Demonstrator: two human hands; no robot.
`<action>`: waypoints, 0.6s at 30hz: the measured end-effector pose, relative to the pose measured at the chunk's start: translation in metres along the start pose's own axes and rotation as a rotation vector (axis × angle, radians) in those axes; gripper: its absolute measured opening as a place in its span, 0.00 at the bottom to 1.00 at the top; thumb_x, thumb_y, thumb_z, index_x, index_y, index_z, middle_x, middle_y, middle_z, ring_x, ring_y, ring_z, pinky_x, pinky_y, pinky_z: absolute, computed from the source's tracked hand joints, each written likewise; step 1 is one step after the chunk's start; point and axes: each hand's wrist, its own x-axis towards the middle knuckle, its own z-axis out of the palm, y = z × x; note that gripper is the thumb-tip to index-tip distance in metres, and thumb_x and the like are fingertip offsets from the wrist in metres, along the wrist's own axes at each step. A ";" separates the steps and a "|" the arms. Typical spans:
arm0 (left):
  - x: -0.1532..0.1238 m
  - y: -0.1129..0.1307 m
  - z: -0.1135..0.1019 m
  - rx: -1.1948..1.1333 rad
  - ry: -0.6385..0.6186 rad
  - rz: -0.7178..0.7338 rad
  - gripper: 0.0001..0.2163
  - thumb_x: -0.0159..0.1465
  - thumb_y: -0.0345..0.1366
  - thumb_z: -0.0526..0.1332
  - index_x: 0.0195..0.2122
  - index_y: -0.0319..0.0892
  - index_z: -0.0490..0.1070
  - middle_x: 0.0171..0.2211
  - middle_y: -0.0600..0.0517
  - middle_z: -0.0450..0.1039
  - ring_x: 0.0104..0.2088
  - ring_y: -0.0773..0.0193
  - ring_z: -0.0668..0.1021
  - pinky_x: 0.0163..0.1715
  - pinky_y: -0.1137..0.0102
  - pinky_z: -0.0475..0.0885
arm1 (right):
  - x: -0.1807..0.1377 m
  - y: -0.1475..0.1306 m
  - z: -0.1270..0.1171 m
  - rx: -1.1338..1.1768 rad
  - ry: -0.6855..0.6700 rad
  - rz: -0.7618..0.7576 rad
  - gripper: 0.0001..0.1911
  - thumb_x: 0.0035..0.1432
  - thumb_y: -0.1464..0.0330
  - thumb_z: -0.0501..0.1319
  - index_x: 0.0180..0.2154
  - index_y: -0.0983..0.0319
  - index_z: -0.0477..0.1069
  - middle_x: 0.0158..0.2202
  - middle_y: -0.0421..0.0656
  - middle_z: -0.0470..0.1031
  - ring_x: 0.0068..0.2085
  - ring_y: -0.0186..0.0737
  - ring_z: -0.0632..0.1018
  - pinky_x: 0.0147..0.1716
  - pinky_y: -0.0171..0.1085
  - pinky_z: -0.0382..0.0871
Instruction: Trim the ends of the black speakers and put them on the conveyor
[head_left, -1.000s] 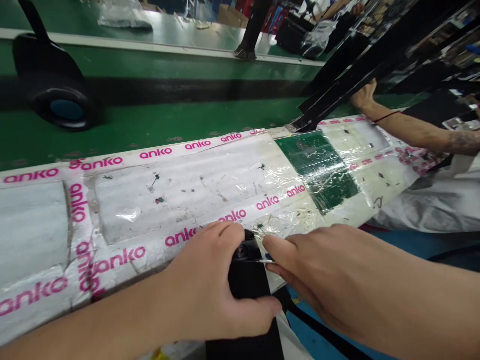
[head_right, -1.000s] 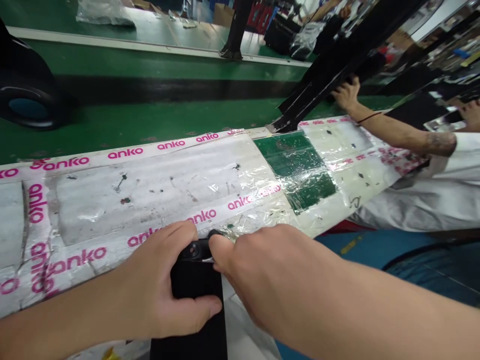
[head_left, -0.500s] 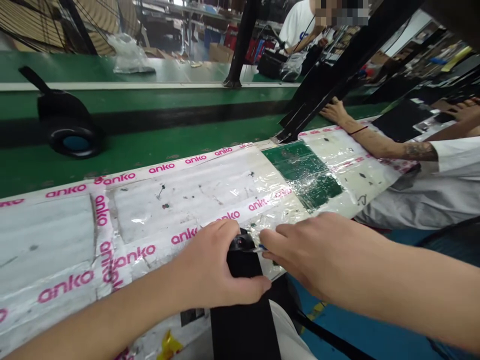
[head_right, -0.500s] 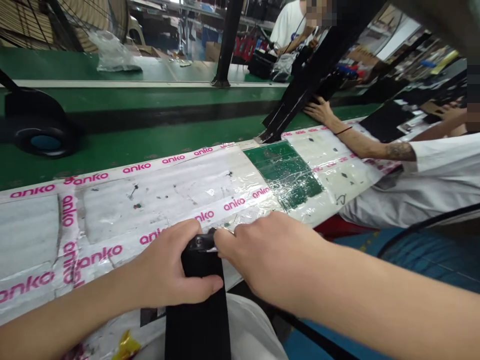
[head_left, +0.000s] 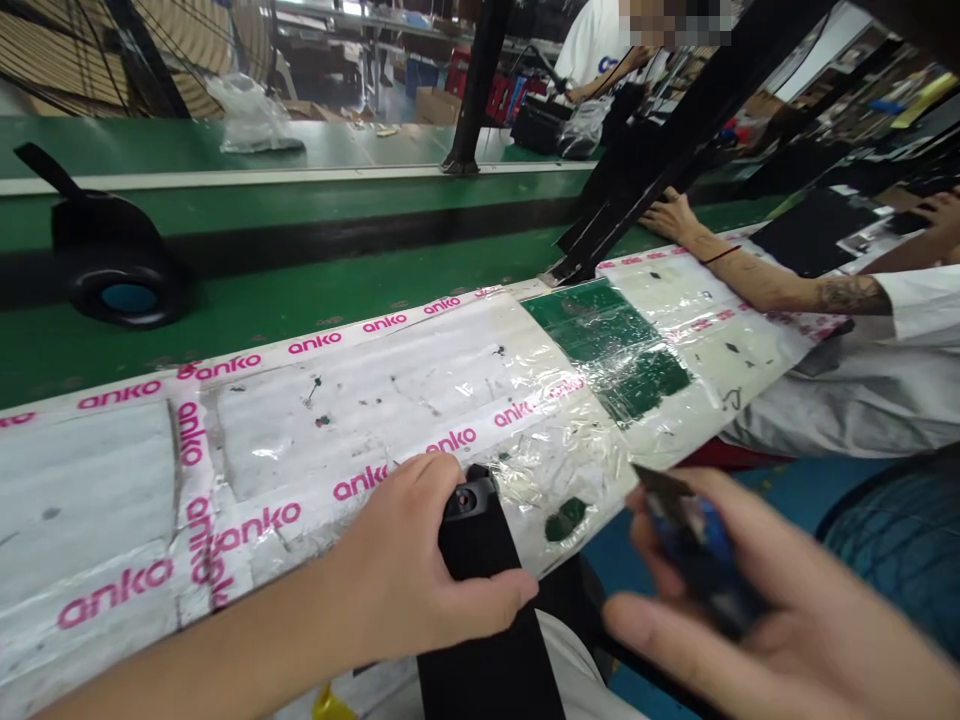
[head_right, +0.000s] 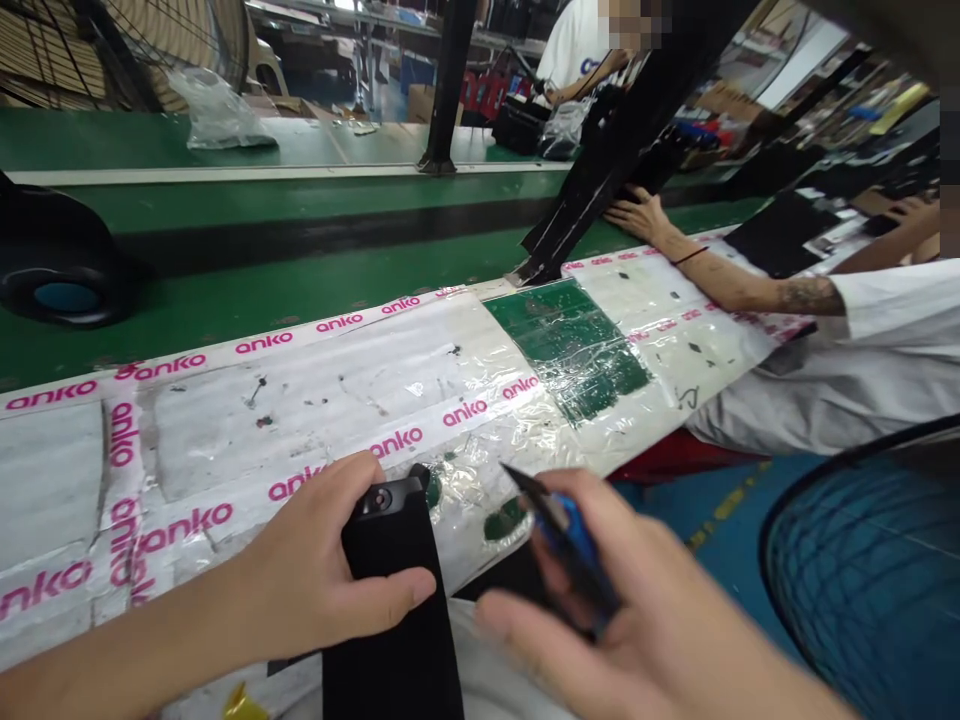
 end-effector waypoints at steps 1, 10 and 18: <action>0.000 0.003 0.001 0.004 0.012 -0.026 0.22 0.53 0.55 0.67 0.31 0.46 0.59 0.34 0.49 0.68 0.35 0.53 0.71 0.35 0.58 0.68 | -0.009 -0.003 0.022 0.238 -0.024 0.101 0.23 0.63 0.55 0.68 0.55 0.48 0.64 0.35 0.40 0.79 0.30 0.46 0.81 0.26 0.37 0.78; -0.012 0.001 -0.004 -0.173 0.021 0.147 0.23 0.57 0.39 0.71 0.52 0.50 0.65 0.48 0.50 0.73 0.44 0.54 0.77 0.42 0.60 0.76 | -0.021 0.000 0.073 0.883 0.076 0.636 0.33 0.48 0.45 0.77 0.47 0.53 0.67 0.31 0.35 0.67 0.30 0.38 0.67 0.30 0.37 0.66; 0.002 -0.021 -0.010 0.065 0.265 0.466 0.27 0.58 0.49 0.77 0.49 0.48 0.65 0.44 0.50 0.74 0.44 0.53 0.75 0.46 0.58 0.72 | -0.026 0.030 0.066 0.985 0.025 0.607 0.27 0.54 0.47 0.74 0.47 0.52 0.68 0.33 0.37 0.66 0.32 0.39 0.66 0.32 0.37 0.64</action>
